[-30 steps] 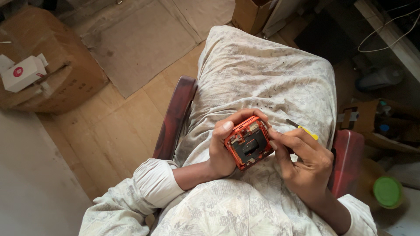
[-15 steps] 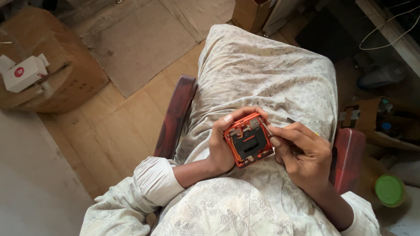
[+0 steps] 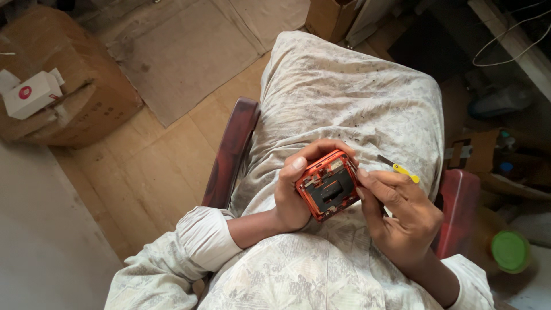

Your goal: The person sits in a chair with a small orange electronic device on their lap and uses a long metal tool to pry and adjust the edges of its open casing. They reposition the device, work around its sides, and continue manipulating the internal components with the tool.

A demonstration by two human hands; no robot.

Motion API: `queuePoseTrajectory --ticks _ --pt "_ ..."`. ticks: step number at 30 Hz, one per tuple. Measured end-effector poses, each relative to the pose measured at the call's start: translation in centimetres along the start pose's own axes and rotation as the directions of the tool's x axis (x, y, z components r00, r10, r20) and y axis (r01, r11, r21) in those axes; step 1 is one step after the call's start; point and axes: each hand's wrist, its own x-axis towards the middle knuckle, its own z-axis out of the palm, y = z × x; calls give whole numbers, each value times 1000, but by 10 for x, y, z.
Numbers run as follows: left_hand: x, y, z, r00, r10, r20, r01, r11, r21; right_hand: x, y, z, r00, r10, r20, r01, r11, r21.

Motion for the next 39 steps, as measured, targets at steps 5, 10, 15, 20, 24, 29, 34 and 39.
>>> queuePoseTrajectory --ticks 5,10,15,20,24,29,34,39 --pt "-1 0 1 999 18 29 -20 999 50 1 -2 1 1000 2 -6 -2 1000 -3" --pt "-2 -2 1 998 64 11 -65 989 129 1 -4 3 1000 -19 5 20 998 -63" --pt "-4 -2 3 994 112 -11 -107 970 218 2 -3 3 1000 -13 9 13 995 -98" --pt "-2 -2 4 993 117 -5 -113 970 215 5 2 2 1000 -20 14 21 999 -32" --pt "-2 -3 2 994 106 -1 -104 976 191 6 5 1 1000 0 30 0 1000 10" --pt "-1 -4 2 996 91 2 -90 986 137 6 6 0 1000 4 28 -4 1000 2" --pt "0 -5 2 996 84 6 -84 991 102 7 5 2 1000 1 11 -1 1000 2" --pt "-1 -7 2 998 65 -8 -64 997 43 8 3 2 1000 3 18 -3 1000 -9"
